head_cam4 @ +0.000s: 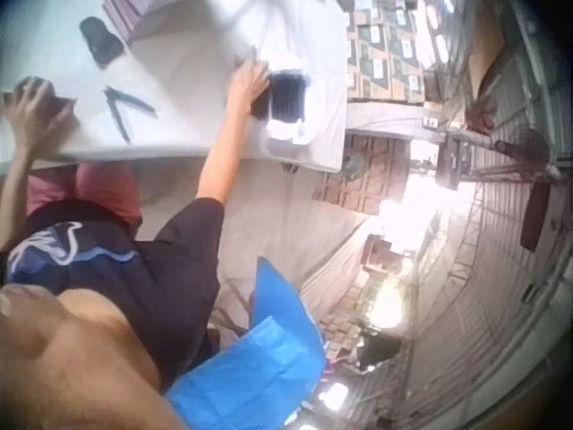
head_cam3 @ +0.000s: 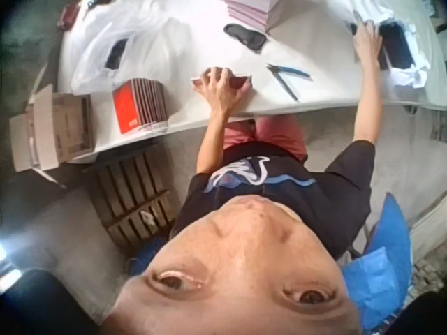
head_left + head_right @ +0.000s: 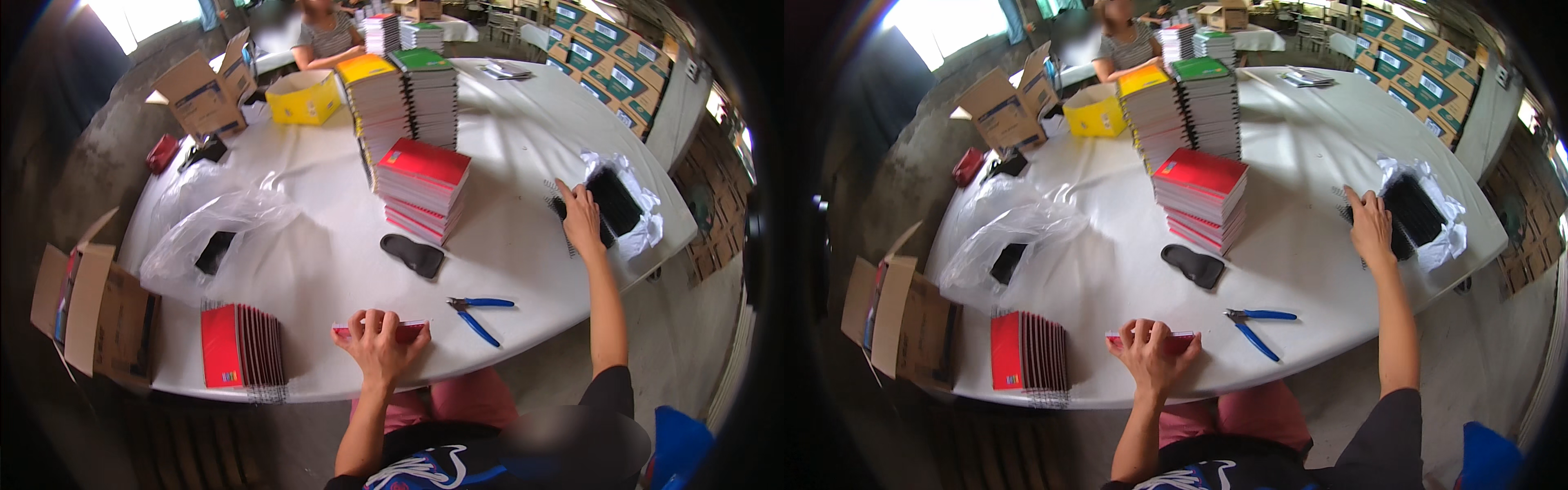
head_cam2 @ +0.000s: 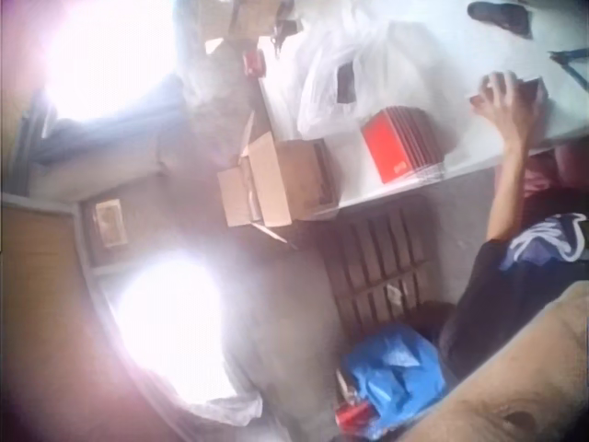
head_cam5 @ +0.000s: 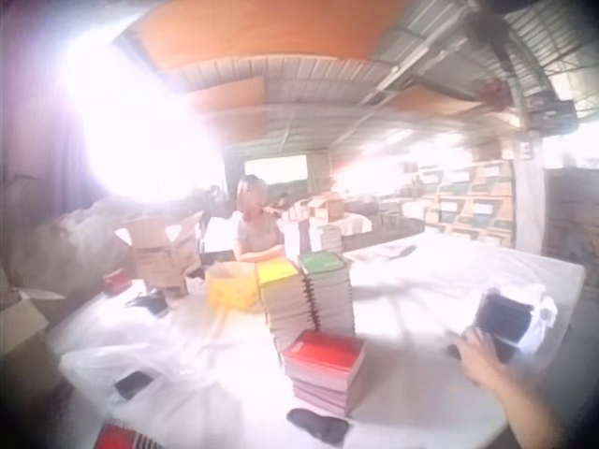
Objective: The person assembles notebooks by threading a spiral wire through the pre-punched holes of a stack of papers and a cover, then using a tool to trim the excess wire.
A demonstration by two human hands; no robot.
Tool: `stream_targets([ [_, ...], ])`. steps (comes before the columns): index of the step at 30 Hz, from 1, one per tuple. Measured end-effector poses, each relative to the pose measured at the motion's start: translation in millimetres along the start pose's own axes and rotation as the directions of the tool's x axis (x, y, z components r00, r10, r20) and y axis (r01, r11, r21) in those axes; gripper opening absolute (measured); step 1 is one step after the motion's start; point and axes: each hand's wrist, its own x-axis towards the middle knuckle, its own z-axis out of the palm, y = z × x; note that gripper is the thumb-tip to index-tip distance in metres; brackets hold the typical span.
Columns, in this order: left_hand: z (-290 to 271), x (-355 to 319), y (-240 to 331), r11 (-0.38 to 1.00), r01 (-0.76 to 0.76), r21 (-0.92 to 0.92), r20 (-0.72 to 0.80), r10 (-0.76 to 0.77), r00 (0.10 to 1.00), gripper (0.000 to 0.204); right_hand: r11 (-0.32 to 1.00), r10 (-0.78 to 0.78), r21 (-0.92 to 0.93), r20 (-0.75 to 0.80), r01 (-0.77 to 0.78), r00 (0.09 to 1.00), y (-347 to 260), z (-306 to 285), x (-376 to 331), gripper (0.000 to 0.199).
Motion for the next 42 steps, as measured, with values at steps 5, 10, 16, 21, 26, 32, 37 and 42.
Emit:
stream_targets([
  [5, -8, -5, 1, 0.999, -0.012, -0.037, -0.039, 0.01, 0.999, 0.034, 0.317, -0.472, 0.948, 0.152, 0.006, 0.869, -105, -16, -68, 0.028],
  [10, -4, -10, -3, 0.998, -0.027, -0.054, -0.039, 0.025, 0.999, 0.035, 0.346, -0.446, 0.938, 0.166, -0.002, 0.88, -170, -25, -114, 0.014],
  [16, -3, -10, -6, 0.998, -0.025, -0.049, -0.053, 0.023, 0.998, 0.034, 0.273, -0.545, 0.954, 0.049, 0.122, 0.837, -180, -19, -114, 0.012],
  [21, -8, -8, -8, 0.998, -0.047, -0.046, -0.007, 0.047, 0.999, 0.042, 0.295, -0.743, 0.947, 0.309, -0.124, 0.593, -168, -13, -103, 0.013],
  [26, -10, -8, -11, 0.997, -0.063, -0.055, 0.037, 0.065, 0.997, 0.043, 0.206, -0.732, 0.957, 0.013, 0.204, 0.681, -175, -7, -103, 0.014],
  [32, -14, -8, -12, 0.996, -0.036, -0.079, 0.122, 0.045, 0.991, 0.042, 0.403, -0.752, 0.893, 0.447, -0.198, 0.485, -174, -28, -92, 0.016],
  [37, -15, -13, -16, 0.998, -0.039, -0.057, 0.022, 0.04, 0.999, 0.044, 0.321, -0.651, 0.944, 0.166, 0.071, 0.741, -184, -39, -108, 0.02],
  [42, -9, -20, -20, 0.994, -0.046, -0.101, 0.01, 0.048, 0.999, 0.047, 0.309, -0.739, 0.951, 0.243, -0.004, 0.628, -177, -31, -111, 0.021],
])
